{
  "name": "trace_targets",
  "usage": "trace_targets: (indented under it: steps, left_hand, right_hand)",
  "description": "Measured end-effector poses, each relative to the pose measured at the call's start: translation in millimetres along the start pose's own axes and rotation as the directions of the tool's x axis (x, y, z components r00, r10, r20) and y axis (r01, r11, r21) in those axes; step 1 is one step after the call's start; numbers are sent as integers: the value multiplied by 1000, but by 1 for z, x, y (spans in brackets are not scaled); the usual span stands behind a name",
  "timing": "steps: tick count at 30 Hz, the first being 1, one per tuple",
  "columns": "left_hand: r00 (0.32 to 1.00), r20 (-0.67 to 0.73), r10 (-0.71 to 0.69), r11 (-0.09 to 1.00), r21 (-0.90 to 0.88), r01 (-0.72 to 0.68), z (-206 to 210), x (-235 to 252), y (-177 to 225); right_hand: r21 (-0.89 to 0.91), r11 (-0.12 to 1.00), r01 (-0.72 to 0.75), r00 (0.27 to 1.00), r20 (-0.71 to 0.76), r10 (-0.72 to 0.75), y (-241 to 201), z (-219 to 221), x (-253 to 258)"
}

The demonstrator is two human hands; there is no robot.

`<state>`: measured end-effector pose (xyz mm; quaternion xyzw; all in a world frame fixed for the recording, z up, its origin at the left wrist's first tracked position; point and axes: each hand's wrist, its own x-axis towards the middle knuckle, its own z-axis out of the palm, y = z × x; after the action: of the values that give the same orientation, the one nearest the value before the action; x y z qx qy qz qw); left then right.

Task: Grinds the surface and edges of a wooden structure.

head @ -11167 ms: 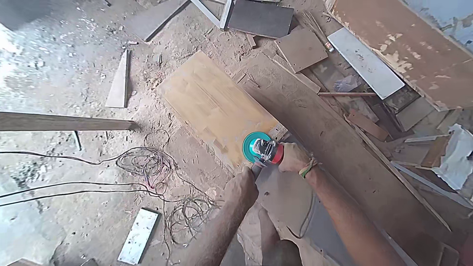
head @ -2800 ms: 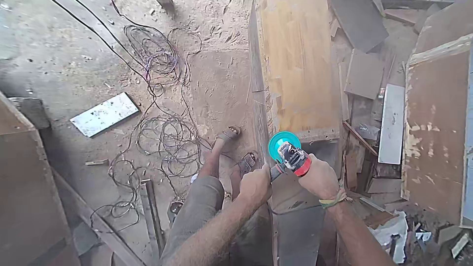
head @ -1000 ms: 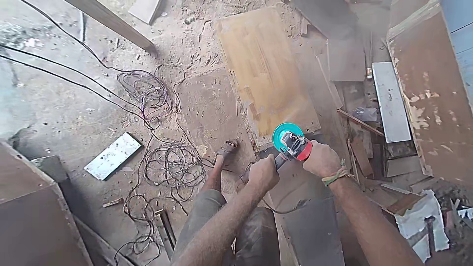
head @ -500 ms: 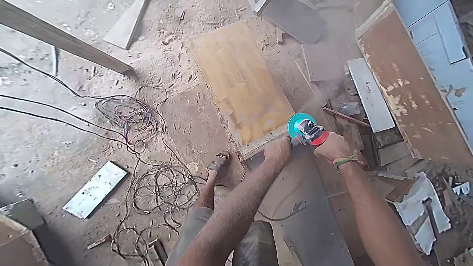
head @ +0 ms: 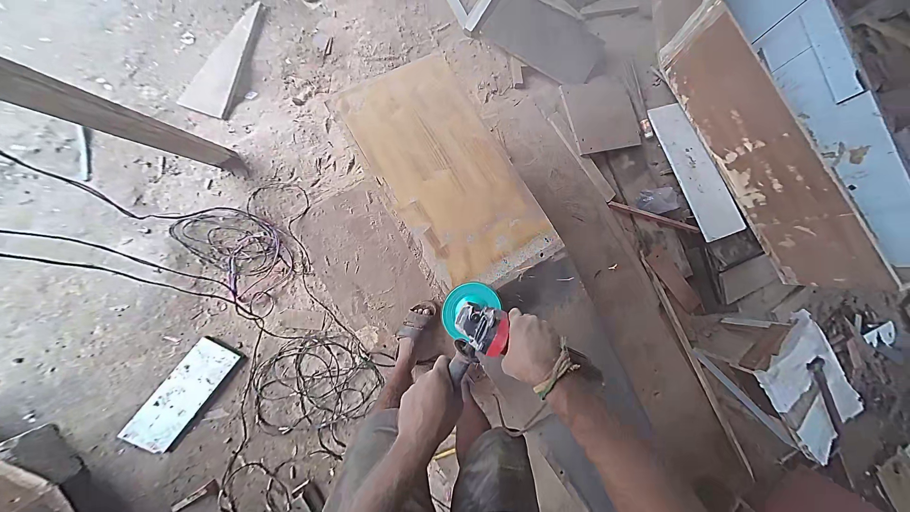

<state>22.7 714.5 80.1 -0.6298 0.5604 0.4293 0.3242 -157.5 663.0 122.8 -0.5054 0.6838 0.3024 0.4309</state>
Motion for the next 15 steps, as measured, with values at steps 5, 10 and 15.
trace_targets:
  steps: [5, 10, 15]
  left_hand:
    - [999, 28, 37, 999, 8, -37, -11, 7, 33]
    - [986, 71, 151, 986, 63, -155, -44, 23, 85]
    - [968, 71, 242, 961, 120, -249, -69, 34, 127]
  right_hand:
    - [9, 998, -61, 998, 11, 61, 22, -24, 6]
    - [60, 981, -183, 982, -46, 186, 59, -53, 14]
    - [166, 955, -244, 953, -144, 268, 94, -63, 29]
